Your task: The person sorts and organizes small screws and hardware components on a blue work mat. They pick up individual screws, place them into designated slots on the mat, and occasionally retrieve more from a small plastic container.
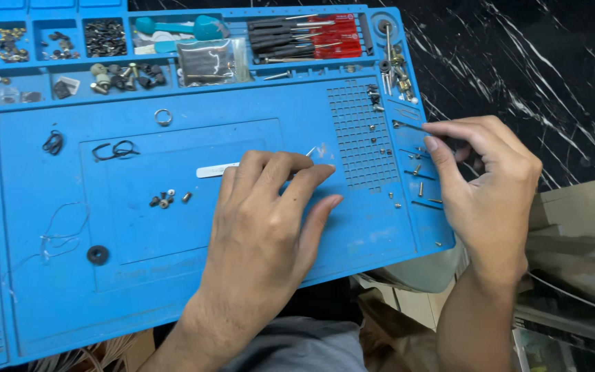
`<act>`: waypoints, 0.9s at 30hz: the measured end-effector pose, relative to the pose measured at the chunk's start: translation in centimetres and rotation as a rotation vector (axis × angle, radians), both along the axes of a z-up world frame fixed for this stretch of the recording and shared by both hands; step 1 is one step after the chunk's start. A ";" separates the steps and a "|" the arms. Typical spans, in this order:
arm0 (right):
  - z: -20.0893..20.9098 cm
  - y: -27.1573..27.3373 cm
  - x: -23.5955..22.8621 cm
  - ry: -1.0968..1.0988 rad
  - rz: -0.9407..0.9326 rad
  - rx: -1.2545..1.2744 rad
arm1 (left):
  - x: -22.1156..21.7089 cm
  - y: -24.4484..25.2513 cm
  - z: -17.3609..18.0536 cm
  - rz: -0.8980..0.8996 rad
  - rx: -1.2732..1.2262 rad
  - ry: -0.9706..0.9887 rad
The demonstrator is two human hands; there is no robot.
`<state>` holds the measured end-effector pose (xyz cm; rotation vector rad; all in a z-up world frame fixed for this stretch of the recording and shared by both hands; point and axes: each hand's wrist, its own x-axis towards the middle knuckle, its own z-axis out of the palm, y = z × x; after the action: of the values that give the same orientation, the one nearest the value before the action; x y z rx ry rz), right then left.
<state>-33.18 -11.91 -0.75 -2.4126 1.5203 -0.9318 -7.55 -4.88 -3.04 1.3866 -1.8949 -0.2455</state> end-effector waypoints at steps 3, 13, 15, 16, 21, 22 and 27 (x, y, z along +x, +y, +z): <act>-0.1 0.1 -1.1 -0.027 -0.037 0.053 | -1.2 -0.6 0.1 -0.036 -0.007 -0.008; -0.1 0.6 -3.9 -0.035 0.079 0.128 | -5.2 -1.9 0.0 -0.164 0.056 0.048; 0.0 0.3 -4.1 0.010 0.142 0.152 | -5.8 -2.0 0.0 -0.180 0.068 0.042; 0.0 0.1 -4.1 0.009 0.138 0.149 | -6.0 -2.0 0.1 -0.185 0.065 0.041; -0.2 -0.6 -4.0 0.140 0.233 0.061 | -6.2 -2.0 0.2 -0.196 0.068 0.043; -0.4 -0.8 -4.3 0.139 0.233 0.062 | -6.2 -2.0 0.2 -0.196 0.069 0.043; -0.7 -1.2 -4.8 0.203 0.289 -0.018 | -6.1 -1.9 0.4 -0.199 0.102 0.067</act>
<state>-38.02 -13.14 -1.44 -2.7136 1.1734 -0.6620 -13.64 -6.74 -2.64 1.2384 -1.9887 -0.4868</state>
